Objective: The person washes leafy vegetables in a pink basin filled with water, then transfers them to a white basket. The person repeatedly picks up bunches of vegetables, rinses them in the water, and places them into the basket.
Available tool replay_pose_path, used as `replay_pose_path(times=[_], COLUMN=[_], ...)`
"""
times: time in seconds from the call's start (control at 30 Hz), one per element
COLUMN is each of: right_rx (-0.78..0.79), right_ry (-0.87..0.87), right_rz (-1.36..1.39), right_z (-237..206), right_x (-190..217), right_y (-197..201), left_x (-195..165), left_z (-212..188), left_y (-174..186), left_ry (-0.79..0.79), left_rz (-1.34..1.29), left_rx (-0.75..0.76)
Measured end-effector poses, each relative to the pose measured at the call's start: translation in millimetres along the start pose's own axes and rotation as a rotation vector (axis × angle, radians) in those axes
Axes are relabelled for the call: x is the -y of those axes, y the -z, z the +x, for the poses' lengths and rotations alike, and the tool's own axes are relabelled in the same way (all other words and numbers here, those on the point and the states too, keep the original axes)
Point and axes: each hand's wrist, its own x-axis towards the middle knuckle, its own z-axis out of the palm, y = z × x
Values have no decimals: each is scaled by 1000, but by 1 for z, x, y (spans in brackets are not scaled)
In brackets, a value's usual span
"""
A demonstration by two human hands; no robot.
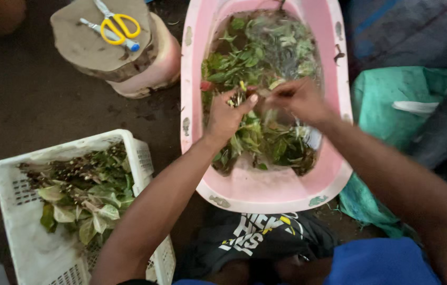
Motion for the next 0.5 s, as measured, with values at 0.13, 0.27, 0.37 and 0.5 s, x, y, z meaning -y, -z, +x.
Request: replay_pose_path(times=[0.13, 0.27, 0.37, 0.5], right_rx=[154, 188, -92, 50], right_ry=[166, 126, 284, 149], right_rz=[92, -253, -756, -1320], right_z=[-9, 10, 40, 70], right_x=[-5, -19, -33, -50], right_y=[-36, -17, 19, 41], left_x=[11, 21, 24, 21], left_z=[-6, -11, -10, -13], left_y=[-3, 16, 29, 32], left_ry=[136, 82, 45, 132], left_rz=[22, -40, -135, -86], left_rx=[-57, -116, -101, -89])
